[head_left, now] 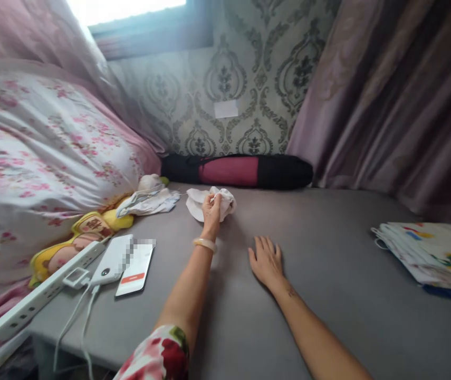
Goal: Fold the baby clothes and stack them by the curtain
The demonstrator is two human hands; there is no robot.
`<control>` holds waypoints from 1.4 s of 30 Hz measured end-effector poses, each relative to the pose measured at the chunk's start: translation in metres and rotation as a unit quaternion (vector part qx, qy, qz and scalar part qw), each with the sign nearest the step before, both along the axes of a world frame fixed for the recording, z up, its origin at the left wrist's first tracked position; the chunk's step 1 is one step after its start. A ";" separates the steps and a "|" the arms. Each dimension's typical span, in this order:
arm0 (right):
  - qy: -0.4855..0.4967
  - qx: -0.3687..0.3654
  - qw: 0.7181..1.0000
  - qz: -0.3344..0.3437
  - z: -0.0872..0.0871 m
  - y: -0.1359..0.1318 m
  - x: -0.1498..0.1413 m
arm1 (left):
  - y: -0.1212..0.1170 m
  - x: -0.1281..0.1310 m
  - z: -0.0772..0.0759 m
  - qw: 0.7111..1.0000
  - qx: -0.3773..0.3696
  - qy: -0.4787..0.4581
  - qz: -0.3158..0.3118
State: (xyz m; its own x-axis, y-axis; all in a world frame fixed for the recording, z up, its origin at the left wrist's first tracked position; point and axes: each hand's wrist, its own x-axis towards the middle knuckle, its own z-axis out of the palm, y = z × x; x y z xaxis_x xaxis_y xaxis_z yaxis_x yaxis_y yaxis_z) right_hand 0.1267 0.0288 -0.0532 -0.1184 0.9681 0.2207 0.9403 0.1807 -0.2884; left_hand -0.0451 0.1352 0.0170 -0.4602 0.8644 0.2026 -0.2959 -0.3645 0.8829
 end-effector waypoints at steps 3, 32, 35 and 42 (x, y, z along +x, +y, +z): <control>0.093 0.024 0.995 -0.011 -0.002 0.005 0.003 | -0.011 0.023 -0.005 0.999 -0.007 -0.029 -0.038; 0.587 0.051 0.807 -0.047 0.076 0.030 0.089 | -0.071 0.039 0.039 0.898 0.057 0.338 -0.277; 0.543 0.056 0.837 -0.044 0.099 0.022 0.098 | -0.071 0.037 0.041 0.879 0.077 0.394 -0.256; 0.501 -0.114 0.858 -0.033 0.137 0.005 0.110 | -0.071 0.048 0.040 0.897 0.050 0.354 -0.259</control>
State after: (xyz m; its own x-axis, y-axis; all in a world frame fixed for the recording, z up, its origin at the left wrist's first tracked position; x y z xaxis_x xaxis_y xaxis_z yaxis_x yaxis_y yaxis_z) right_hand 0.2366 0.0334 0.0843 0.0764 0.9970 -0.0153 0.2066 -0.0308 -0.9779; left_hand 0.0033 0.0647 0.0574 0.2725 0.8867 0.3736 0.1729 -0.4271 0.8875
